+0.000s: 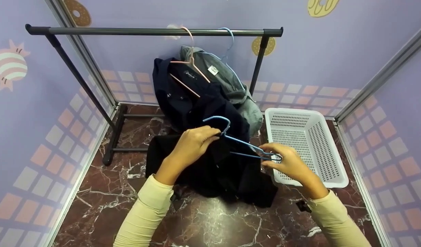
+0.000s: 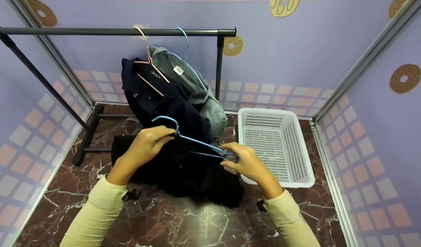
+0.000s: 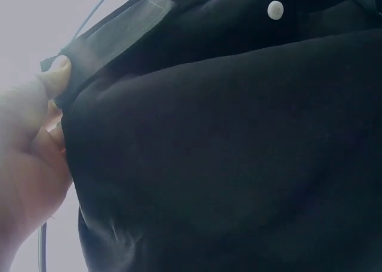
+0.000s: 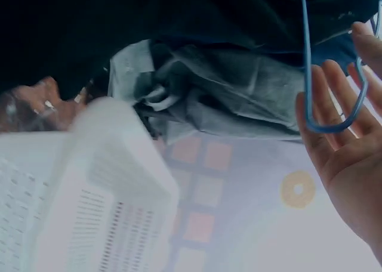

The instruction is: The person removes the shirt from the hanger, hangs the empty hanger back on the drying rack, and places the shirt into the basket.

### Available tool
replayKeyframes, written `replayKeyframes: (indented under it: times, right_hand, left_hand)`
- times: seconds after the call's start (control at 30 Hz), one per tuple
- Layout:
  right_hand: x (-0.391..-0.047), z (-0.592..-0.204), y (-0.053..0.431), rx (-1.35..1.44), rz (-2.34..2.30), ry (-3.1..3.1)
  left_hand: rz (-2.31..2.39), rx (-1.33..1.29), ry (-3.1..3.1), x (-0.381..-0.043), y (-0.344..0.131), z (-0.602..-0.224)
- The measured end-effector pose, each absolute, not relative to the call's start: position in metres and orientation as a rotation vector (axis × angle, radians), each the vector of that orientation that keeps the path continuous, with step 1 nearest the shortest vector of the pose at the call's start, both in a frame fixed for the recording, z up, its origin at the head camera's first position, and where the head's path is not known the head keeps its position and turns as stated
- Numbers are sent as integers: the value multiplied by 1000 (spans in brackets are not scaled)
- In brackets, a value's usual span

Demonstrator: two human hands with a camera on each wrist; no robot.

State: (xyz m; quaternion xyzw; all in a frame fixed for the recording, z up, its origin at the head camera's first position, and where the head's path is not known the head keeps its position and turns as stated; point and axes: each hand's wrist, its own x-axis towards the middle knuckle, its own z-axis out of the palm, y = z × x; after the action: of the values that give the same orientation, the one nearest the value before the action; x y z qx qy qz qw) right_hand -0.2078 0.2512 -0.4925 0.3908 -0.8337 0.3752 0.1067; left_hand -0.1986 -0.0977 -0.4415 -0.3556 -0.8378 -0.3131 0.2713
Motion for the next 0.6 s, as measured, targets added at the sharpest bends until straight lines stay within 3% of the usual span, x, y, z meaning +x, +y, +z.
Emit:
replayKeyframes:
  times: [0.43, 0.6]
  right_hand:
    - [-206, -481, 233, 1118, 496, -2502]
    - [-207, -483, 234, 1139, 475, -2438]
  left_hand:
    - [-854, -949, -2244, -198, -91, -435]
    - [-859, -947, -2251, -198, -92, -436]
